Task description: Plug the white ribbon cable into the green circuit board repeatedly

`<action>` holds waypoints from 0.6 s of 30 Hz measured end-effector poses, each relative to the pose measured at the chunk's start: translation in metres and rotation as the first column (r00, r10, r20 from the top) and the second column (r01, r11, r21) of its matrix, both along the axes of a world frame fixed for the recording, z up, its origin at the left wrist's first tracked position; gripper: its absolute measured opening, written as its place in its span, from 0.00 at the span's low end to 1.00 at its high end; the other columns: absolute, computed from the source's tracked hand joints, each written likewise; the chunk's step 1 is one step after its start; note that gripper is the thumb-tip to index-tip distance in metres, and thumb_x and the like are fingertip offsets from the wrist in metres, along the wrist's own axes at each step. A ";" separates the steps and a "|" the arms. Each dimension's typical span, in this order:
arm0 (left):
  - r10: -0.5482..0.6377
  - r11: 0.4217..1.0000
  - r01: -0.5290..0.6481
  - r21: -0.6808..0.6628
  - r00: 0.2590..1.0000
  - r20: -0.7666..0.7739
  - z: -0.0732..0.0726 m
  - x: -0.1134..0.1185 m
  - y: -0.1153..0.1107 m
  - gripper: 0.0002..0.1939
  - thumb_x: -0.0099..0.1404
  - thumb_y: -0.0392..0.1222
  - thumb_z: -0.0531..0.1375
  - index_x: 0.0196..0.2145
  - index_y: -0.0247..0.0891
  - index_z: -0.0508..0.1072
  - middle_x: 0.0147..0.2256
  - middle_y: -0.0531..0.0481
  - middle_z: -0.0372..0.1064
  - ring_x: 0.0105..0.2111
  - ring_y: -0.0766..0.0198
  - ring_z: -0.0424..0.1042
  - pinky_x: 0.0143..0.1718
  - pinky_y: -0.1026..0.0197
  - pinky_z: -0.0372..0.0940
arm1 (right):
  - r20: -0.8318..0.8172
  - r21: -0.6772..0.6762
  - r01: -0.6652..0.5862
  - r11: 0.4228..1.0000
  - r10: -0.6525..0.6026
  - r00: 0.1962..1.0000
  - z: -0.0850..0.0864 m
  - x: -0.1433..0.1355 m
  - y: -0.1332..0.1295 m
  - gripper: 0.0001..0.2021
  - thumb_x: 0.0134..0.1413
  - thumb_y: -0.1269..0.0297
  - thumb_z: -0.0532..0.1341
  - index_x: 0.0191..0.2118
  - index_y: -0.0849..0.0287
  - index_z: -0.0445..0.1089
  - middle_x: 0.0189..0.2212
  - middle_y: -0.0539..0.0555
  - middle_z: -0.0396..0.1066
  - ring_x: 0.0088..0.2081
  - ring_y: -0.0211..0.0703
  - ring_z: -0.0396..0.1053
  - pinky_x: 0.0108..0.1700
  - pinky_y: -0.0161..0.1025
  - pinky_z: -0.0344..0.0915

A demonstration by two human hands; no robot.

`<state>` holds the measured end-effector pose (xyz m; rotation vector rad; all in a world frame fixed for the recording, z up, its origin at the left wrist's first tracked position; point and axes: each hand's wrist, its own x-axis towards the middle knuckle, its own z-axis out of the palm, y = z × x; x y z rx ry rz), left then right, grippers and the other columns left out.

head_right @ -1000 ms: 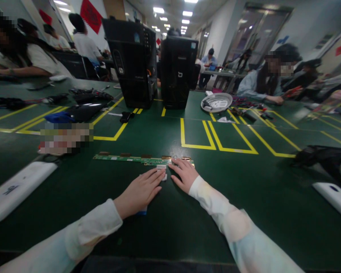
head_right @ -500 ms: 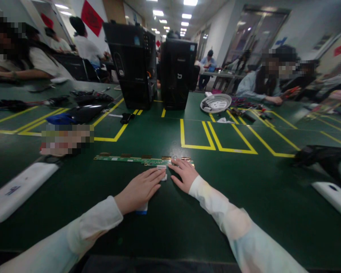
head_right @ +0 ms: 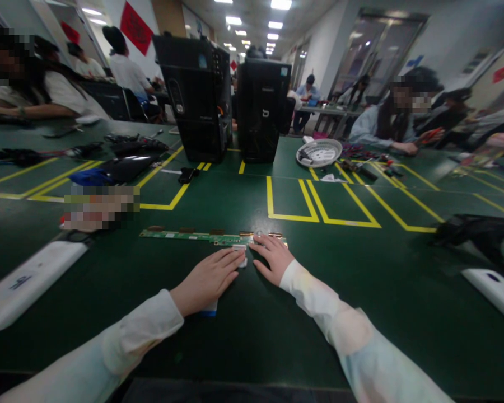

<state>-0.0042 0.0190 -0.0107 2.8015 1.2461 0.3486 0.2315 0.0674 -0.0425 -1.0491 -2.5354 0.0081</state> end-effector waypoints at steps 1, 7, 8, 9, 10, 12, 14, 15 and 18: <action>0.004 1.000 -0.004 -0.001 1.000 0.010 0.000 0.000 0.000 0.23 0.73 0.44 0.45 0.61 0.35 0.61 0.62 0.46 0.60 0.61 0.59 0.58 0.61 0.51 0.54 | 0.002 0.000 0.002 1.000 -0.002 1.000 0.000 0.000 0.000 0.22 0.61 0.60 0.52 0.59 0.57 0.64 0.60 0.61 0.61 0.61 0.52 0.57 0.60 0.57 0.56; 0.024 1.000 -0.024 0.000 0.997 0.070 0.008 -0.004 0.003 0.24 0.73 0.46 0.43 0.63 0.37 0.56 0.63 0.47 0.57 0.61 0.62 0.58 0.60 0.55 0.56 | 0.024 0.007 0.005 1.000 -0.005 1.000 -0.002 0.000 0.001 0.22 0.61 0.60 0.52 0.60 0.57 0.62 0.60 0.60 0.61 0.62 0.52 0.56 0.60 0.58 0.55; 0.035 0.999 -0.035 0.002 0.996 0.078 0.010 -0.005 0.003 0.25 0.73 0.46 0.42 0.64 0.37 0.55 0.63 0.46 0.57 0.61 0.62 0.58 0.60 0.54 0.56 | 0.029 0.008 0.002 1.000 -0.003 1.000 -0.003 0.000 0.001 0.22 0.62 0.60 0.51 0.60 0.57 0.62 0.60 0.61 0.60 0.62 0.52 0.56 0.60 0.58 0.55; 0.050 0.999 -0.050 -0.001 0.995 0.088 0.012 -0.007 0.002 0.25 0.73 0.47 0.42 0.63 0.37 0.55 0.63 0.46 0.57 0.61 0.62 0.57 0.61 0.54 0.56 | 0.035 0.008 -0.001 1.000 0.000 0.999 -0.003 0.001 0.001 0.22 0.62 0.60 0.51 0.60 0.58 0.62 0.61 0.61 0.60 0.62 0.52 0.56 0.61 0.58 0.55; 0.070 0.998 -0.070 -0.011 0.993 0.099 0.015 -0.010 0.001 0.25 0.73 0.47 0.42 0.63 0.37 0.56 0.63 0.45 0.58 0.61 0.61 0.57 0.61 0.53 0.55 | 0.041 0.009 -0.004 1.000 0.003 0.999 -0.003 0.001 0.001 0.22 0.62 0.60 0.51 0.60 0.58 0.63 0.61 0.61 0.60 0.61 0.53 0.56 0.61 0.58 0.55; 0.123 0.992 -0.118 -0.043 0.985 0.121 0.018 -0.016 0.000 0.24 0.73 0.47 0.43 0.62 0.37 0.60 0.61 0.45 0.59 0.61 0.59 0.58 0.61 0.51 0.55 | 0.058 0.000 -0.007 1.000 0.007 0.998 -0.003 0.002 0.001 0.22 0.62 0.59 0.51 0.60 0.59 0.62 0.62 0.61 0.59 0.62 0.53 0.56 0.61 0.57 0.55; 0.168 0.985 -0.159 -0.072 0.977 0.134 0.020 -0.025 0.000 0.23 0.73 0.48 0.45 0.60 0.38 0.63 0.60 0.45 0.61 0.60 0.58 0.60 0.61 0.50 0.55 | 0.074 -0.015 0.000 1.000 0.001 0.997 -0.003 0.003 0.001 0.23 0.63 0.59 0.52 0.61 0.59 0.61 0.62 0.61 0.58 0.63 0.52 0.54 0.62 0.57 0.54; 0.180 0.982 -0.171 -0.076 0.974 0.137 0.022 -0.030 0.000 0.23 0.72 0.48 0.45 0.59 0.38 0.64 0.60 0.45 0.62 0.59 0.58 0.61 0.60 0.50 0.57 | 0.080 -0.021 0.006 1.000 -0.004 0.997 -0.004 0.003 0.001 0.23 0.63 0.59 0.52 0.61 0.58 0.61 0.63 0.61 0.57 0.63 0.52 0.54 0.62 0.57 0.54; 0.221 0.971 -0.208 -0.117 0.968 0.119 0.027 -0.049 -0.002 0.23 0.72 0.49 0.45 0.59 0.40 0.64 0.59 0.44 0.63 0.58 0.58 0.63 0.57 0.50 0.61 | 0.086 -0.027 0.014 1.000 -0.011 0.996 -0.005 0.004 0.002 0.23 0.63 0.58 0.52 0.62 0.57 0.60 0.63 0.61 0.57 0.64 0.52 0.53 0.62 0.57 0.54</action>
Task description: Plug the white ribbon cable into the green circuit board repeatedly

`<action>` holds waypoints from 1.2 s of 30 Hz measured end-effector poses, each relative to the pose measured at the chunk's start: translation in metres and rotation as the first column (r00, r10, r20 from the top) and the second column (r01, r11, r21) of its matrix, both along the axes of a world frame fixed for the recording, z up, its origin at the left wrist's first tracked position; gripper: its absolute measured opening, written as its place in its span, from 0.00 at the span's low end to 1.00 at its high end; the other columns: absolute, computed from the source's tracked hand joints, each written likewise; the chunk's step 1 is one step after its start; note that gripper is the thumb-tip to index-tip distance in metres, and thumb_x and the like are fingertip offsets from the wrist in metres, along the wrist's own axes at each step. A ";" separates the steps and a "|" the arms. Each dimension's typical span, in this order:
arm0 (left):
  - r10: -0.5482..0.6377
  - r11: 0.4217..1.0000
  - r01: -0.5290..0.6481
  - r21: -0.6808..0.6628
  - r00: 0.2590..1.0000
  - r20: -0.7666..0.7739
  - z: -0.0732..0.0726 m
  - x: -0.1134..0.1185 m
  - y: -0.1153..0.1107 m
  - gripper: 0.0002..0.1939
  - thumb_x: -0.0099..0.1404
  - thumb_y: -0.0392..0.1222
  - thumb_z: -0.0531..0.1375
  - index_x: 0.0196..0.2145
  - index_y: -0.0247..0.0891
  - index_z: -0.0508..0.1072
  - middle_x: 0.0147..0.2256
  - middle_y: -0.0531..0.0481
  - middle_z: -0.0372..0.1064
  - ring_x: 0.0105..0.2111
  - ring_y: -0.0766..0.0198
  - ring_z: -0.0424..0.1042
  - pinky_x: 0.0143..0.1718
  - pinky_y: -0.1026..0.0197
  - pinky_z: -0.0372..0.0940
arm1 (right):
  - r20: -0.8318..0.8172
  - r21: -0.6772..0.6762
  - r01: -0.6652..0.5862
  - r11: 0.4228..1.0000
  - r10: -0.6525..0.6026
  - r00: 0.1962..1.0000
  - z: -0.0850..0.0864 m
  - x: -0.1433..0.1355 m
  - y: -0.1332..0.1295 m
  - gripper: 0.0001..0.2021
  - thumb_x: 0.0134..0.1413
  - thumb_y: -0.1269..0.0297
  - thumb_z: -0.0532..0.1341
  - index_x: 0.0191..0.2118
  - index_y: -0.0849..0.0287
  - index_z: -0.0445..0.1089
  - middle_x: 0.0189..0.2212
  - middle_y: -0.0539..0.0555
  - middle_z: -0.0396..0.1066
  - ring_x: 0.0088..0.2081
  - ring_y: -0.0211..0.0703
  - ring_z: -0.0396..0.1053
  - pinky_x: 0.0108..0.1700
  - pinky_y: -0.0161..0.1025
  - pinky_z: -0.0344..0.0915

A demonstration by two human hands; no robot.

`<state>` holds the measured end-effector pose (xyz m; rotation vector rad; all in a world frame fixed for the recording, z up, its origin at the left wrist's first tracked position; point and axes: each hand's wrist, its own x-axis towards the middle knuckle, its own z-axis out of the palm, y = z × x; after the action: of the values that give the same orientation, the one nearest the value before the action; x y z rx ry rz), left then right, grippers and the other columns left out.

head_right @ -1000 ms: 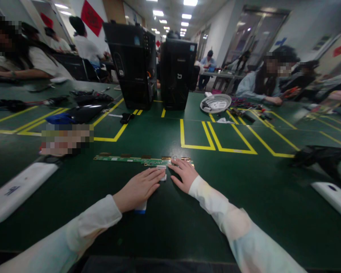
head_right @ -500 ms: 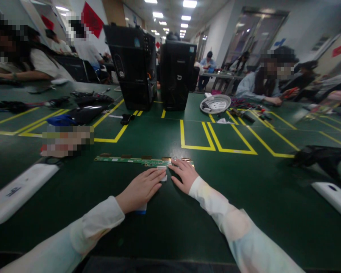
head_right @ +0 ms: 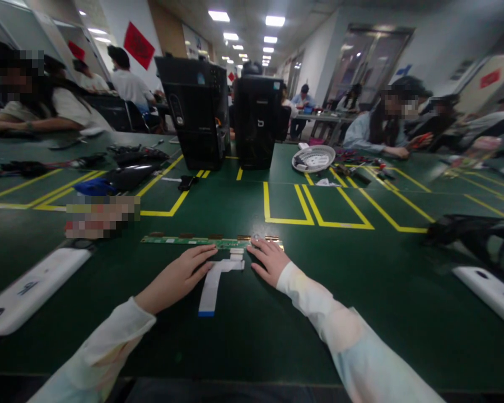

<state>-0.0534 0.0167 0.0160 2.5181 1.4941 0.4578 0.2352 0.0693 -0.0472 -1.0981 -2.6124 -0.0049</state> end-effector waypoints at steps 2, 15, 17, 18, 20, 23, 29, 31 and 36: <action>0.045 0.996 -0.048 -0.080 0.998 -0.034 0.003 -0.014 -0.005 0.24 0.71 0.51 0.46 0.59 0.40 0.65 0.60 0.45 0.63 0.58 0.57 0.63 0.57 0.49 0.62 | -0.004 0.001 -0.001 1.000 0.001 1.000 0.000 0.000 0.000 0.23 0.63 0.58 0.51 0.62 0.57 0.60 0.63 0.61 0.57 0.64 0.52 0.53 0.61 0.58 0.54; 0.330 0.941 -0.316 0.121 0.935 -0.127 -0.043 -0.092 -0.067 0.27 0.68 0.53 0.47 0.59 0.40 0.66 0.60 0.42 0.62 0.58 0.49 0.63 0.57 0.42 0.61 | -0.009 0.015 -0.001 1.000 0.001 1.000 0.000 0.001 -0.002 0.23 0.63 0.58 0.50 0.62 0.58 0.61 0.63 0.61 0.57 0.63 0.53 0.54 0.61 0.58 0.54; 0.360 0.923 -0.339 0.185 0.928 -0.095 -0.047 -0.091 -0.066 0.26 0.68 0.53 0.46 0.58 0.39 0.66 0.59 0.41 0.63 0.57 0.48 0.65 0.57 0.42 0.61 | -0.011 0.019 -0.006 1.000 0.006 1.000 0.000 0.002 -0.002 0.23 0.64 0.58 0.50 0.61 0.59 0.61 0.62 0.61 0.58 0.63 0.53 0.54 0.61 0.58 0.55; 0.369 0.914 -0.347 0.209 0.926 -0.080 -0.047 -0.089 -0.065 0.26 0.69 0.52 0.46 0.57 0.39 0.67 0.58 0.40 0.64 0.56 0.48 0.66 0.57 0.42 0.61 | -0.012 0.020 -0.007 1.000 0.008 1.000 0.001 0.002 -0.002 0.23 0.64 0.59 0.50 0.61 0.59 0.61 0.62 0.61 0.58 0.63 0.53 0.54 0.61 0.58 0.55; 0.383 0.903 -0.361 0.232 0.922 -0.058 -0.045 -0.084 -0.062 0.24 0.69 0.51 0.47 0.56 0.39 0.68 0.56 0.39 0.66 0.55 0.49 0.67 0.55 0.43 0.63 | -0.010 0.022 -0.006 1.000 0.006 1.000 0.001 0.002 -0.002 0.23 0.64 0.59 0.50 0.61 0.59 0.61 0.62 0.61 0.58 0.63 0.53 0.54 0.61 0.57 0.55; 0.399 0.898 -0.379 0.225 0.916 -0.050 -0.041 -0.080 -0.058 0.23 0.69 0.51 0.47 0.55 0.38 0.69 0.54 0.40 0.68 0.53 0.49 0.67 0.53 0.44 0.65 | -0.020 0.043 -0.001 0.999 0.002 1.000 0.004 0.001 -0.003 0.22 0.63 0.60 0.50 0.60 0.59 0.62 0.62 0.61 0.59 0.64 0.54 0.53 0.61 0.59 0.54; 0.421 0.881 -0.399 0.255 0.906 -0.036 -0.043 -0.080 -0.057 0.23 0.69 0.49 0.47 0.52 0.35 0.71 0.52 0.38 0.69 0.51 0.49 0.67 0.52 0.45 0.65 | -0.060 0.067 -0.088 0.994 0.092 0.994 0.011 -0.019 -0.012 0.21 0.64 0.60 0.49 0.60 0.57 0.63 0.62 0.60 0.57 0.65 0.53 0.48 0.63 0.58 0.50; 0.417 0.878 -0.396 0.268 0.909 -0.025 -0.045 -0.081 -0.057 0.23 0.68 0.49 0.47 0.52 0.36 0.72 0.51 0.39 0.70 0.51 0.48 0.67 0.52 0.45 0.65 | -0.040 0.037 -0.097 0.995 0.098 0.994 0.013 -0.028 -0.015 0.22 0.64 0.57 0.50 0.61 0.56 0.62 0.63 0.60 0.54 0.66 0.54 0.47 0.64 0.58 0.49; 0.331 0.908 -0.324 0.265 0.943 0.018 -0.048 -0.083 -0.056 0.22 0.69 0.49 0.48 0.52 0.37 0.71 0.52 0.40 0.69 0.53 0.50 0.66 0.55 0.45 0.63 | 0.019 -0.063 -0.060 0.996 0.061 0.998 0.016 -0.039 -0.016 0.26 0.63 0.51 0.51 0.63 0.53 0.59 0.65 0.62 0.50 0.66 0.56 0.47 0.63 0.59 0.49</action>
<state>-0.1363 -0.0396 -0.0318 2.4690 2.0014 0.7198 0.1961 0.0528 -0.0309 -1.0445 -2.6802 0.0798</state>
